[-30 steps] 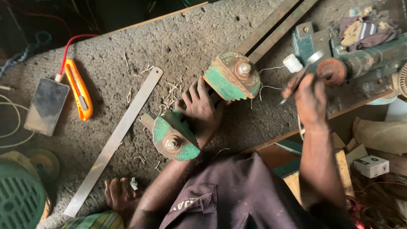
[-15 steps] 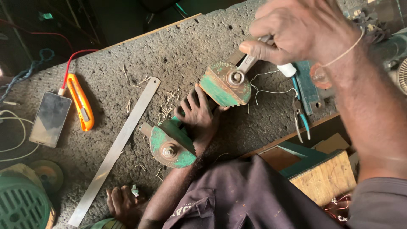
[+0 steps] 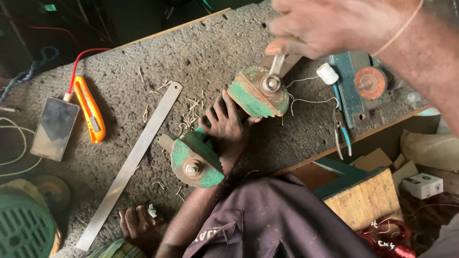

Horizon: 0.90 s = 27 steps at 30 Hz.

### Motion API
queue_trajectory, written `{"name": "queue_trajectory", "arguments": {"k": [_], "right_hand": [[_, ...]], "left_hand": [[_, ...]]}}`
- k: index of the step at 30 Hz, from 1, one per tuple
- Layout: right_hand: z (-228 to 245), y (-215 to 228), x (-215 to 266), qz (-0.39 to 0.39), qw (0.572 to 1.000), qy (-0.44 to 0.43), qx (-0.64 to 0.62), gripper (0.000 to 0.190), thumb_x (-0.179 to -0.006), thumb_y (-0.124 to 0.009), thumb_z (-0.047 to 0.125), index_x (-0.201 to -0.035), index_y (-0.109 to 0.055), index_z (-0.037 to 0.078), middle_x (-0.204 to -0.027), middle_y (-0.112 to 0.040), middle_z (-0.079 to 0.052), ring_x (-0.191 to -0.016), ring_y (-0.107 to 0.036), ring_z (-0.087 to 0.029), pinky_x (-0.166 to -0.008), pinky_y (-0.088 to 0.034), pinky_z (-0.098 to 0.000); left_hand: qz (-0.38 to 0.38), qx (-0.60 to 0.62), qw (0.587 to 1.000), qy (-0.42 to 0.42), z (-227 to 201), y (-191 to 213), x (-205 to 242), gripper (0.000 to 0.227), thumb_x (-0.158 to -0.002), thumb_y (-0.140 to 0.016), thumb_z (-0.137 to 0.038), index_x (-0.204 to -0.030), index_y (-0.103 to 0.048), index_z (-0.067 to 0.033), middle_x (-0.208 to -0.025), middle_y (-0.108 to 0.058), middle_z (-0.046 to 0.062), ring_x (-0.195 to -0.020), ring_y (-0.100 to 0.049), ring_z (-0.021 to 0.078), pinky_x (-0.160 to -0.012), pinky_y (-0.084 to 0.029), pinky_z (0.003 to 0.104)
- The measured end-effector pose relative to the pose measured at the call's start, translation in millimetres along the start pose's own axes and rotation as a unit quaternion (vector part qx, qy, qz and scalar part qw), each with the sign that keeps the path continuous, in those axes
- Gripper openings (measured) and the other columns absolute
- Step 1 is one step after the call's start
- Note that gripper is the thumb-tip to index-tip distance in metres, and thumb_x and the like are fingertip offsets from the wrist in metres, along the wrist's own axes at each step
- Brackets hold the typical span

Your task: The person secures a copper-wound electrical component using a string and pliers, then uses a wrench to tighten bolts on a green metal jig. The person places the component on a wooden board and continues tightening the jig.

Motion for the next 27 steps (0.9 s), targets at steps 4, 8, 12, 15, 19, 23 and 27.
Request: {"name": "queue_trajectory", "arguments": {"k": [4,8,12,15,19,23,27], "right_hand": [[-1.9,14.6,8.2,-0.040,0.998,0.054,-0.018,0.039,-0.081,-0.074,0.042,-0.071,-0.056,0.009,-0.072,-0.051,-0.004,-0.068,-0.054,-0.024,-0.063,-0.048,-0.0380],[-13.6,6.0,4.5,-0.014,0.997,0.038,0.063,0.045,-0.075,-0.081,0.051,-0.069,-0.057,0.013,-0.065,-0.050,-0.001,-0.060,-0.052,-0.019,-0.057,-0.046,-0.0339],[-15.8,-14.6,18.6,0.070,0.991,-0.013,0.109,0.058,-0.087,-0.068,0.063,-0.060,-0.052,0.015,-0.055,-0.046,0.002,-0.050,-0.046,-0.012,-0.053,-0.043,-0.0302],[6.4,-13.3,50.1,-0.010,0.991,-0.087,0.101,0.063,-0.097,-0.054,0.067,-0.065,-0.054,0.013,-0.056,-0.046,-0.001,-0.049,-0.040,-0.015,-0.061,-0.042,-0.0369],[86.9,-19.1,85.2,-0.123,0.939,-0.297,0.124,0.068,-0.103,-0.045,0.070,-0.064,-0.057,0.016,-0.056,-0.047,-0.001,-0.049,-0.037,-0.019,-0.063,-0.038,-0.0409],[149.1,-32.9,104.2,-0.147,0.862,-0.485,-0.017,0.068,-0.112,-0.046,0.069,-0.074,-0.064,0.015,-0.051,-0.044,0.004,-0.043,-0.038,-0.006,-0.045,-0.031,-0.0286],[124.9,-50.3,120.9,-0.158,0.887,-0.432,-0.046,0.064,-0.114,-0.038,0.059,-0.070,-0.057,0.016,-0.058,-0.039,0.007,-0.045,-0.036,-0.006,-0.046,-0.027,-0.0249]], "left_hand": [[-0.022,0.006,1.000,0.004,1.8,4.9,1.6,0.108,-0.080,-0.055,-0.085,-0.151,-0.048,-0.0043,-0.134,-0.057,0.013,-0.120,-0.053,0.0308,-0.105,-0.028,0.054],[-0.006,0.009,1.000,0.004,3.9,6.7,0.8,0.107,-0.081,-0.050,-0.085,-0.150,-0.049,-0.0043,-0.134,-0.058,0.013,-0.119,-0.053,0.0310,-0.105,-0.027,0.055],[-0.008,0.030,0.999,-0.003,7.0,9.2,1.8,0.103,-0.089,-0.043,-0.083,-0.153,-0.046,-0.0019,-0.139,-0.057,0.013,-0.123,-0.052,0.0307,-0.108,-0.027,0.055],[-0.014,0.045,0.999,0.013,6.4,11.9,-2.4,0.102,-0.089,-0.040,-0.082,-0.152,-0.047,-0.0025,-0.138,-0.057,0.013,-0.124,-0.053,0.0300,-0.108,-0.027,0.055],[0.009,0.028,0.999,0.026,3.2,13.2,-0.9,0.098,-0.090,-0.040,-0.081,-0.150,-0.048,-0.0032,-0.136,-0.057,0.013,-0.123,-0.052,0.0306,-0.107,-0.027,0.055],[-0.031,0.035,0.999,0.016,0.4,16.9,-2.1,0.099,-0.091,-0.039,-0.080,-0.150,-0.048,-0.0017,-0.139,-0.058,0.013,-0.125,-0.052,0.0298,-0.109,-0.026,0.054],[-0.035,0.044,0.998,0.011,-0.4,19.1,1.9,0.099,-0.090,-0.040,-0.081,-0.149,-0.049,-0.0016,-0.136,-0.059,0.013,-0.124,-0.052,0.0301,-0.108,-0.025,0.054]]}}
Point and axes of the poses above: each hand's wrist, its own x-axis away from the middle knuckle, its own y-axis out of the back of the hand, z = x × y, the point moved 2 cm from there along -x, towards the middle knuckle
